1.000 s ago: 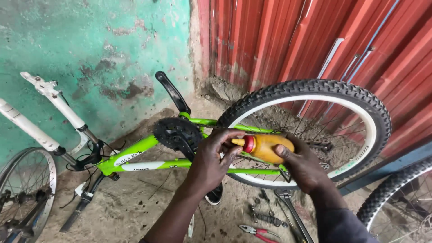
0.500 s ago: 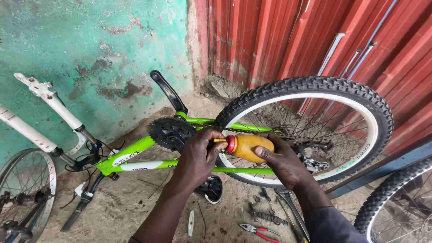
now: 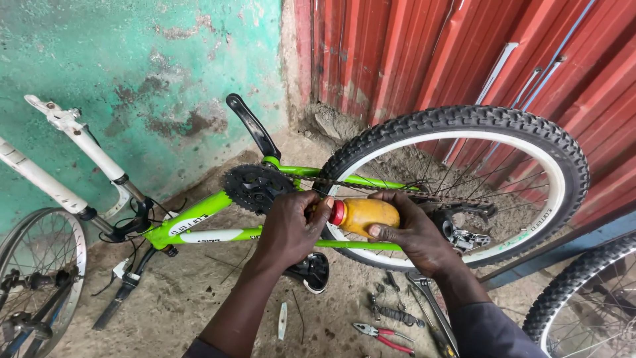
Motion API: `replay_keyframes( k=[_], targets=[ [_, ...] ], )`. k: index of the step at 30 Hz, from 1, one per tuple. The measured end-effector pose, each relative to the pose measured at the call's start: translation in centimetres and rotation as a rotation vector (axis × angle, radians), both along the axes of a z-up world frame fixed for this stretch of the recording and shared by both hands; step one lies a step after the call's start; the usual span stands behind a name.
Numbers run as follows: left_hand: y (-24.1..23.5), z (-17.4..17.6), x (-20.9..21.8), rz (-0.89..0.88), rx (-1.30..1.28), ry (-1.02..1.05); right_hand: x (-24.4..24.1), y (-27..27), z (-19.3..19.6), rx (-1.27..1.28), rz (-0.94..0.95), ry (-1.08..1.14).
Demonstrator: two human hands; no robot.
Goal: The person rotates the bicycle pedals by hand to move the chain through the gears. They then apply lubricant from a yellow bottle onto the chain while continuing to rotate the pedals to distribute the oil.
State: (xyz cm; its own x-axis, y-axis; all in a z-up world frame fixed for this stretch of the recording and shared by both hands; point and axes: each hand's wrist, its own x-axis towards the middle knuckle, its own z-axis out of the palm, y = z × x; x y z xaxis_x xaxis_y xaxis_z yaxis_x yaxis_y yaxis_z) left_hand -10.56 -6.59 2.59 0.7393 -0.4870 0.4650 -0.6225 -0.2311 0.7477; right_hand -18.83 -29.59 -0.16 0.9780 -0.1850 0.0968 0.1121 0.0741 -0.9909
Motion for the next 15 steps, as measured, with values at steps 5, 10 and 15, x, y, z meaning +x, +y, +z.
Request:
replay_keyframes(
  k=[5, 10, 15],
  targets=[
    [0.0, -0.8, 0.2, -0.001, -0.032, 0.014, 0.1, -0.2, -0.9, 0.048, 0.004, 0.024],
    [0.2, -0.2, 0.0, 0.004, -0.031, 0.010, -0.1, 0.6, -0.7, 0.068, 0.006, 0.032],
    [0.3, 0.3, -0.2, 0.005, -0.022, 0.003, 0.2, 0.2, -1.2, 0.072, 0.018, 0.055]
  ],
)
